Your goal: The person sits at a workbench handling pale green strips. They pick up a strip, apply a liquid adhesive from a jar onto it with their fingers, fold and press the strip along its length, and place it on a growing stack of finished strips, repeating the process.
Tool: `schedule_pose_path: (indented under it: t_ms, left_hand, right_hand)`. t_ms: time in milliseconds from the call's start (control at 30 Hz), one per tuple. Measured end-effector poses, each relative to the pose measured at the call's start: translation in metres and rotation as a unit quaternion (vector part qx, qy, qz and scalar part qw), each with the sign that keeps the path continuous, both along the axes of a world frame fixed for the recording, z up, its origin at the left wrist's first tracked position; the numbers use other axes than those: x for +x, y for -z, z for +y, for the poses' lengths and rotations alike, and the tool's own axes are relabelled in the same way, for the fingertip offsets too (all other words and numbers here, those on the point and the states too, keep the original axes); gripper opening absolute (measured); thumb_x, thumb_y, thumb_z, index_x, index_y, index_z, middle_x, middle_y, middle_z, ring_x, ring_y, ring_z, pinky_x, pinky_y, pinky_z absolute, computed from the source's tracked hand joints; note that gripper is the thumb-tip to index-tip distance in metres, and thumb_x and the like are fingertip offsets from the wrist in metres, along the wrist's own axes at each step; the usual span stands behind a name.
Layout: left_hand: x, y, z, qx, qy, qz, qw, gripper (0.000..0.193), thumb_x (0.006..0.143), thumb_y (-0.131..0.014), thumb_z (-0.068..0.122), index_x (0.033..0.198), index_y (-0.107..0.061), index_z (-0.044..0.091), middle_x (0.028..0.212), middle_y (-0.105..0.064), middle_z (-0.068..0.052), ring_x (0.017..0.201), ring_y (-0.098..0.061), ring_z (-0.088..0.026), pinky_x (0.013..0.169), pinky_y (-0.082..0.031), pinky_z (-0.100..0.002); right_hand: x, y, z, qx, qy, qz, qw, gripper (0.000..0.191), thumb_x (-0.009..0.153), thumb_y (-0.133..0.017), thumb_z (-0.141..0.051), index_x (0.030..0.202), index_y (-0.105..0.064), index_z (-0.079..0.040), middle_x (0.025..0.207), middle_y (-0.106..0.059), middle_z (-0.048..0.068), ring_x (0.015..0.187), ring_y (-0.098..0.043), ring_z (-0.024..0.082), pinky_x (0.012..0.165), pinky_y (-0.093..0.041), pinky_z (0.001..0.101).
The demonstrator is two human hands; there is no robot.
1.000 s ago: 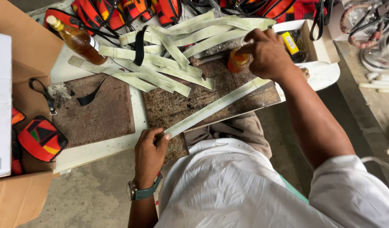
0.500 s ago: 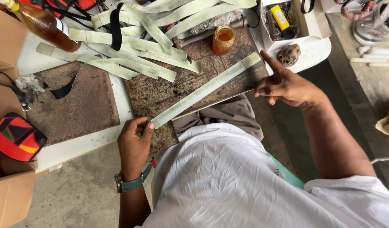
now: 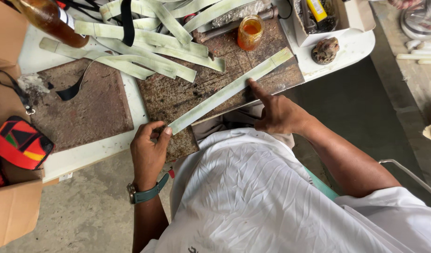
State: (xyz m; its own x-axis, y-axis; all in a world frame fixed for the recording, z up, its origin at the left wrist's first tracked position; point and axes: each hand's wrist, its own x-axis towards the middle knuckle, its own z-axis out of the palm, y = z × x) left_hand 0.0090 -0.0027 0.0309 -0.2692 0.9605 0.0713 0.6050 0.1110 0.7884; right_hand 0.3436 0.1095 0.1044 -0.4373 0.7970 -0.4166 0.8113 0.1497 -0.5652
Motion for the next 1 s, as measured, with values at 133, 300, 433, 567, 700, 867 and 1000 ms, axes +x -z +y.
schedule_pose_path:
  t_ms: [133, 300, 433, 567, 700, 867, 1000]
  left_hand:
    - [0.0, 0.0, -0.001, 0.006, 0.006, -0.003, 1.0, 0.035, 0.094, -0.077, 0.029, 0.116, -0.071, 0.002, 0.105, -0.073, -0.013, 0.092, -0.071, -0.024, 0.076, -0.056, -0.037]
    - [0.0, 0.002, 0.0, -0.013, -0.006, -0.008, 1.0, 0.035, 0.094, -0.077, 0.028, 0.117, -0.071, 0.002, 0.104, -0.073, -0.013, 0.089, -0.07, -0.024, 0.075, -0.056, -0.037]
    - [0.0, 0.005, -0.002, 0.016, 0.001, -0.011, 1.0, 0.034, 0.094, -0.077, 0.027, 0.116, -0.071, 0.002, 0.103, -0.073, -0.012, 0.089, -0.07, -0.023, 0.076, -0.056, -0.037]
    - [-0.002, 0.007, -0.004, 0.001, 0.0, -0.015, 1.0, 0.035, 0.094, -0.076, 0.027, 0.118, -0.07, 0.002, 0.104, -0.073, -0.012, 0.088, -0.071, -0.023, 0.074, -0.056, -0.037]
    - [-0.005, 0.008, -0.004, 0.0, -0.021, -0.015, 1.0, 0.035, 0.093, -0.077, 0.028, 0.115, -0.071, 0.002, 0.098, -0.074, -0.012, 0.089, -0.072, -0.022, 0.076, -0.056, -0.037]
    - [-0.006, 0.01, -0.004, 0.012, -0.019, -0.021, 1.0, 0.035, 0.092, -0.076, 0.028, 0.115, -0.071, 0.002, 0.096, -0.075, -0.012, 0.088, -0.073, -0.022, 0.078, -0.056, -0.036]
    - [-0.007, 0.012, -0.006, -0.001, -0.022, -0.029, 0.999, 0.035, 0.093, -0.076, 0.029, 0.115, -0.072, 0.003, 0.097, -0.075, -0.012, 0.09, -0.072, -0.022, 0.077, -0.056, -0.036]
  right_hand:
    - [0.021, 0.018, 0.009, -0.001, 0.093, -0.064, 0.994, 0.104, 0.074, -0.072, -0.014, 0.164, -0.018, -0.017, 0.074, -0.075, 0.018, 0.071, -0.075, 0.029, 0.077, -0.058, 0.0378]
    - [0.047, 0.017, 0.028, 0.091, 0.077, -0.084, 0.989, 0.096, 0.074, -0.075, -0.02, 0.161, -0.036, -0.019, 0.087, -0.076, 0.018, 0.08, -0.075, 0.029, 0.077, -0.059, 0.0405]
    - [-0.001, 0.011, 0.009, 0.058, 0.036, -0.197, 0.978, 0.091, 0.081, -0.073, -0.026, 0.163, -0.033, -0.022, 0.083, -0.077, 0.021, 0.075, -0.075, 0.032, 0.072, -0.059, 0.0408]
    - [-0.034, 0.005, 0.001, 0.199, -0.075, -0.228, 0.95, 0.062, 0.086, -0.075, -0.04, 0.144, -0.057, -0.026, 0.089, -0.074, 0.015, 0.075, -0.072, 0.033, 0.062, -0.057, 0.044]
    - [0.002, -0.014, 0.073, 0.412, -0.017, -0.077, 0.908, 0.037, 0.087, -0.07, -0.033, 0.122, -0.074, -0.027, 0.117, -0.069, 0.005, 0.104, -0.065, 0.031, 0.083, -0.052, 0.044]
    - [-0.001, 0.006, 0.144, 0.368, -0.08, -0.25, 0.892, 0.038, 0.07, -0.082, -0.04, 0.107, -0.08, -0.028, 0.115, -0.054, 0.01, 0.108, -0.048, 0.031, 0.088, -0.043, 0.0432]
    - [-0.001, 0.025, 0.149, 0.366, -0.085, -0.208, 0.903, 0.033, 0.075, -0.083, -0.041, 0.104, -0.081, -0.024, 0.117, -0.054, 0.008, 0.111, -0.048, 0.029, 0.093, -0.042, 0.0417]
